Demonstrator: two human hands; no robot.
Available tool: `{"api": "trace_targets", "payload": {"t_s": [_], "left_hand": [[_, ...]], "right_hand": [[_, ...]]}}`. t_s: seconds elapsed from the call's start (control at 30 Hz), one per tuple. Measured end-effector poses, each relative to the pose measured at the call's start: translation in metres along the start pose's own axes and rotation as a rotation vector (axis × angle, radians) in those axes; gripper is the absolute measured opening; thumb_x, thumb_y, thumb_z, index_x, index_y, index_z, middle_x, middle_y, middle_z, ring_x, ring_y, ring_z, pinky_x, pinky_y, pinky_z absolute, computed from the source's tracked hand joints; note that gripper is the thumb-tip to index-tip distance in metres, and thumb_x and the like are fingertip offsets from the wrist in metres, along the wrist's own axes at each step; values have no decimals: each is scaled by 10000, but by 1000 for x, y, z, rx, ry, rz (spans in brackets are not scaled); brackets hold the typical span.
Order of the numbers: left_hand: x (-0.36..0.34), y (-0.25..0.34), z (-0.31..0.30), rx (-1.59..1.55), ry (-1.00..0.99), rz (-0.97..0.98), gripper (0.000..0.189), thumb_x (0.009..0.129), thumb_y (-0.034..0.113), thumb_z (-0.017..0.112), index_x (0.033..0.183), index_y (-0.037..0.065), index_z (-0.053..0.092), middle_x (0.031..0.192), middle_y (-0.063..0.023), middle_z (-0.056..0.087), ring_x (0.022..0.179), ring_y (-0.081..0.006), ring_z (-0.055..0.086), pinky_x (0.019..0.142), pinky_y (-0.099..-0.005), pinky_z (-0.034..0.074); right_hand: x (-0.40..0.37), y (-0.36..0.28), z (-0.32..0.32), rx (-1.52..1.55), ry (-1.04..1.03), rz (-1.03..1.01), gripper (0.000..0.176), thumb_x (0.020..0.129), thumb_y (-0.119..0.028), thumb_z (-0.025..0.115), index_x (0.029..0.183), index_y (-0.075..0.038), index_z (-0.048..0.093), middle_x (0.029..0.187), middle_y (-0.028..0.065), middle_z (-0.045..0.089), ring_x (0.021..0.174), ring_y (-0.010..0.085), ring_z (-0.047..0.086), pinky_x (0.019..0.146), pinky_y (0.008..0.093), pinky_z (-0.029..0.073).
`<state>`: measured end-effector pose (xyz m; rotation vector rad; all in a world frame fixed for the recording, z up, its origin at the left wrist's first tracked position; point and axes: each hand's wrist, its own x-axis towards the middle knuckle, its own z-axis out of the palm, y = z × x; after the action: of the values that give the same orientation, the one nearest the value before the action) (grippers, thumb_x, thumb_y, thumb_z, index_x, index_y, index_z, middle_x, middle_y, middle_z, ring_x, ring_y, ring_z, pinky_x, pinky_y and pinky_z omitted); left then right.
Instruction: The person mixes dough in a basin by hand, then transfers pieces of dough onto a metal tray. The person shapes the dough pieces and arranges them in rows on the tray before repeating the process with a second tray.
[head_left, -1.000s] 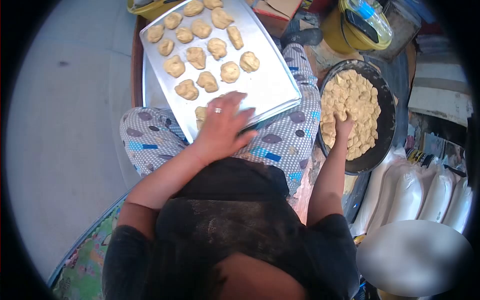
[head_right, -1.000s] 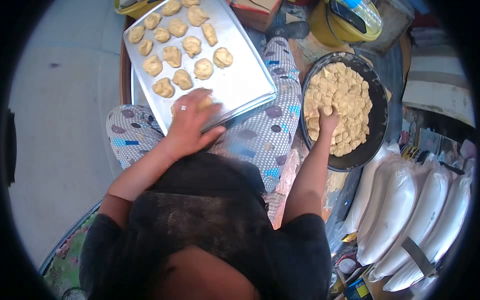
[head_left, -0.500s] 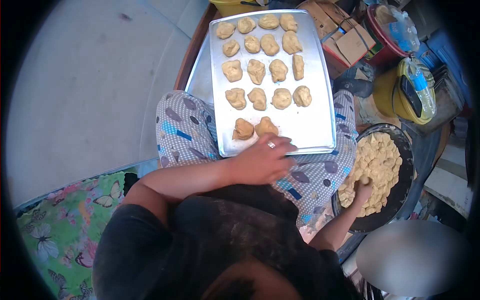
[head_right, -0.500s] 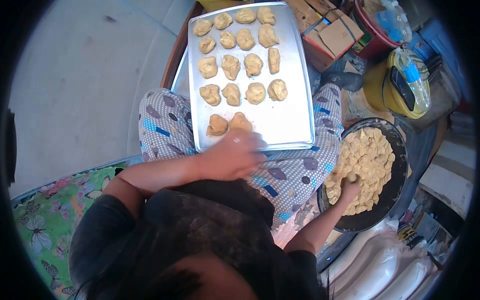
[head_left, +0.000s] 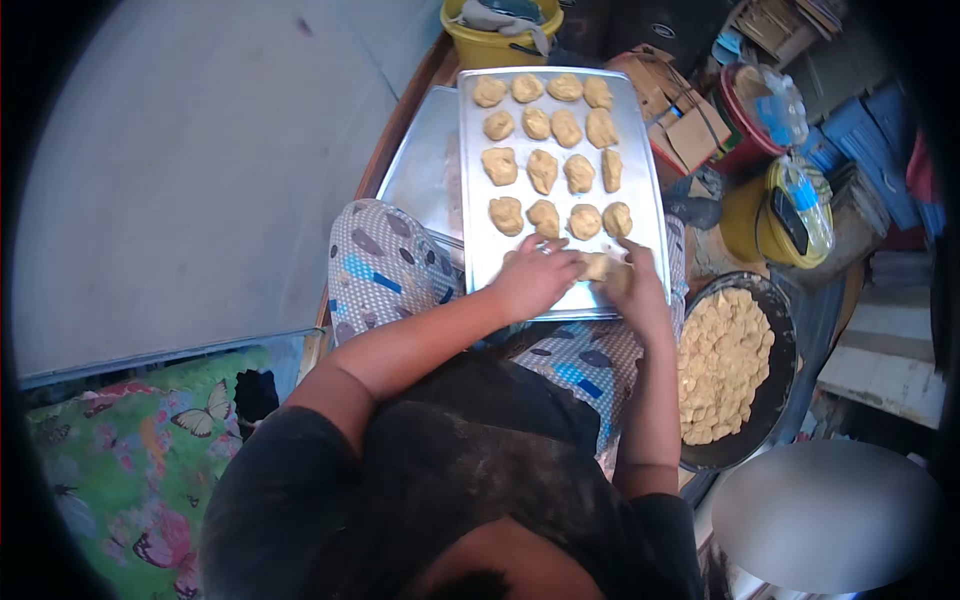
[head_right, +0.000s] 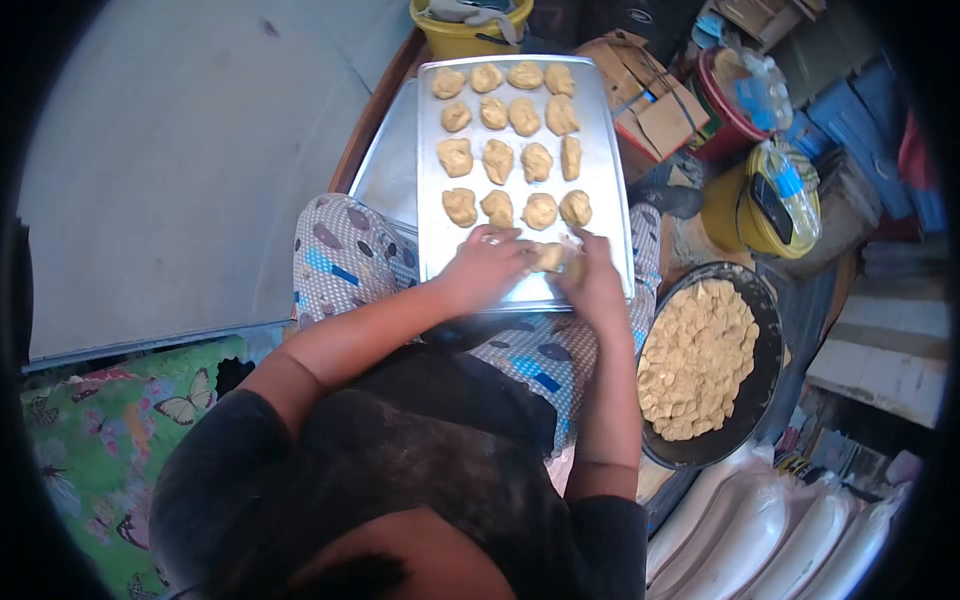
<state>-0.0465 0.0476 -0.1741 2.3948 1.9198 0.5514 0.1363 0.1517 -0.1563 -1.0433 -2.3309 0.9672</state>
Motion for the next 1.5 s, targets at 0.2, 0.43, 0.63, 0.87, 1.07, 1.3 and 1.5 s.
{"api": "trace_targets", "payload": {"t_s": [0.2,0.43,0.63,0.87,1.07,1.3,1.5], "left_hand": [[26,14,4,-112,-69,-28,190,822,230,607,967,108,614,934,-44,636,997,-223,571,934,-437,329],[32,19,27,-65,239,18,95,804,153,519,847,111,593,759,-28,612,856,-213,601,922,-433,343],[32,21,36,-132,-55,39,235,828,223,586,1024,95,615,822,-23,604,852,-196,589,848,-391,387],[26,-1,2,-200,180,-84,275,799,198,596,1051,90,618,1038,-70,582,999,-229,546,886,-397,356],[48,-40,18,-33,156,-112,261,794,125,519,1026,91,632,951,-65,630,1073,-251,539,931,-447,300],[56,-30,23,-16,66,-180,256,792,139,538,1030,102,623,939,-53,624,1100,-253,527,949,-467,288],[18,-42,-17,-128,136,-276,378,804,204,631,1171,118,602,1256,-80,519,1192,-247,452,977,-485,269]], "right_hand": [[-1,28,-4,-5,182,216,463,681,-108,776,1101,-54,588,1154,148,567,980,329,577,828,368,481],[-6,36,3,-41,282,121,313,710,-70,755,997,-38,634,981,120,626,940,258,586,782,335,489],[-1,45,18,-21,328,75,258,749,-97,744,962,-5,632,892,125,639,833,254,624,774,338,501],[56,24,2,-87,339,-74,327,759,-165,731,1044,-32,641,952,136,652,873,256,638,783,344,504],[73,38,-3,100,-24,228,430,729,-62,661,1157,-53,617,1085,147,632,1041,252,595,899,335,465],[115,12,-1,-31,190,75,461,733,-110,693,1179,-48,597,1071,150,604,974,285,600,852,359,482],[152,37,1,-87,-59,29,495,744,-119,703,1220,-80,571,1116,158,593,943,284,609,820,355,497]]}}
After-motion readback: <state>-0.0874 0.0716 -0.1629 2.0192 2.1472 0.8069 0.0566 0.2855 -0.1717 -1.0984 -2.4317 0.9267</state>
